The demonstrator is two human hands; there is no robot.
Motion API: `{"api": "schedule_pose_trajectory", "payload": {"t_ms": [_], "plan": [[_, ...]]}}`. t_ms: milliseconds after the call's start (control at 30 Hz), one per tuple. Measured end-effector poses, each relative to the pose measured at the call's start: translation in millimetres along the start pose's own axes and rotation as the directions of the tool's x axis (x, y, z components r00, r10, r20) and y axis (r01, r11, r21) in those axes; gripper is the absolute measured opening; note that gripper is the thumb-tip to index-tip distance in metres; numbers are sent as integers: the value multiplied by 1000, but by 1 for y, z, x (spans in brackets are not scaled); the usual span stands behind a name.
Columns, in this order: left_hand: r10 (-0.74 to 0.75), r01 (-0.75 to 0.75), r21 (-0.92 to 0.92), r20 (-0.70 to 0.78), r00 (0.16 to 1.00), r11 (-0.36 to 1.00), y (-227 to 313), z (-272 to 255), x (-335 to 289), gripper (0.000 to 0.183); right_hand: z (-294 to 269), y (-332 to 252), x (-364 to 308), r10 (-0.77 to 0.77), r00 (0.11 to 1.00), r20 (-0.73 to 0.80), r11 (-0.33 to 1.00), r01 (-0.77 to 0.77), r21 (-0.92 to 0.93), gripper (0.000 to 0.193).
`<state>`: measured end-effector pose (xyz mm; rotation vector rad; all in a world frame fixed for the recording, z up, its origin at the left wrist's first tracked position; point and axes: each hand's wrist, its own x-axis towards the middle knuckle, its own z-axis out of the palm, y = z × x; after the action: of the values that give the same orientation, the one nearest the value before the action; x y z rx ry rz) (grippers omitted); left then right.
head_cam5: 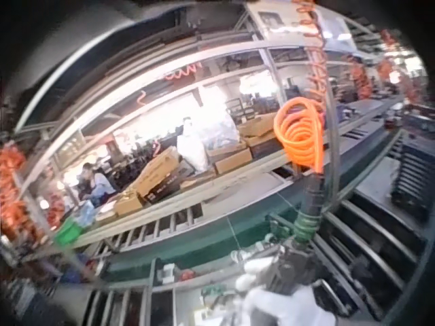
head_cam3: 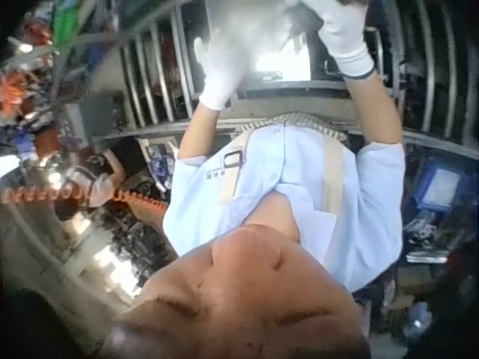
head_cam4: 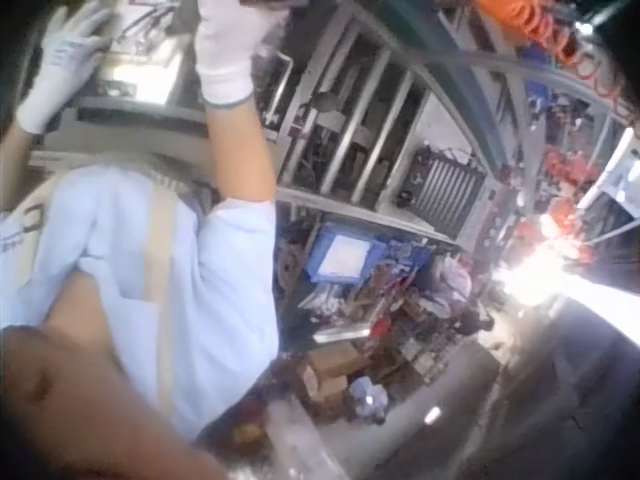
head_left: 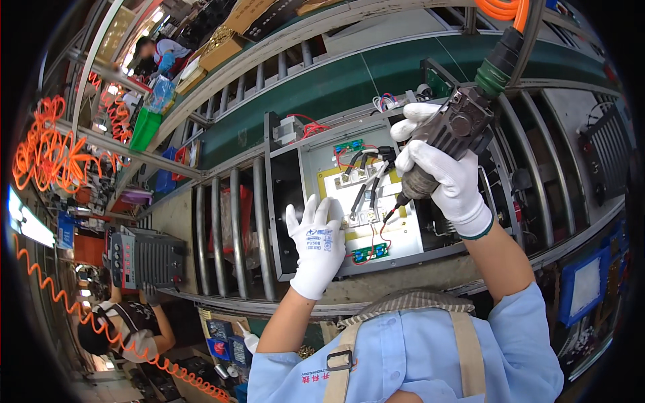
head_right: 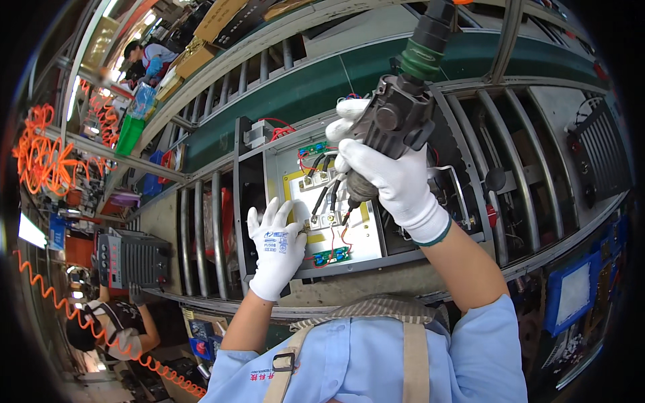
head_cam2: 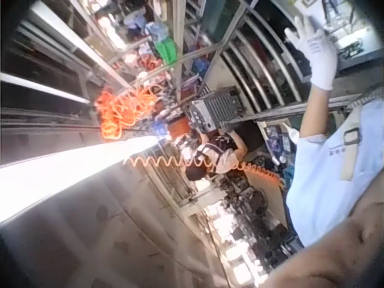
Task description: The person assembles an electronic device on a factory line, connecting wires to a circuit board and using a soldering iron to secure connections. They handle various components, including a metal casing and a power supply unit, while working in a busy industrial environment.
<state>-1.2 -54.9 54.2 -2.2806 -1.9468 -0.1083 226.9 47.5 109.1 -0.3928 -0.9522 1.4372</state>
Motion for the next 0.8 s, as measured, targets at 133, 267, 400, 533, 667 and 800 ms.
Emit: {"api": "schedule_pose_trajectory", "payload": {"t_ms": [133, 267, 400, 533, 667, 800], "plan": [[-15, -8, -105, -214, 977, 994, 5, 1, 3, 13, -15, 3, -4, 22, 997, -75, 991, -12, 133, 37], [-40, -18, -220, -257, 966, 975, 21, -10, 12, 12, -24, 6, 1, 65, 984, -169, 990, -42, 135, 35], [-35, -9, -209, -205, 978, 978, 20, -5, 13, 11, -27, 5, -1, 67, 983, -174, 995, -53, 80, 40], [19, -43, -144, -163, 986, 989, 22, -3, 19, 12, -27, 7, -2, 62, 984, -165, 995, -47, 92, 39], [85, -105, -79, -222, 971, 991, 22, 2, 21, 12, -25, 6, -4, 65, 987, -148, 995, -53, 87, 38], [160, -166, -17, -196, 967, 986, 18, 10, 25, 12, -22, 7, -2, 63, 982, -176, 987, -35, 158, 36]]}}
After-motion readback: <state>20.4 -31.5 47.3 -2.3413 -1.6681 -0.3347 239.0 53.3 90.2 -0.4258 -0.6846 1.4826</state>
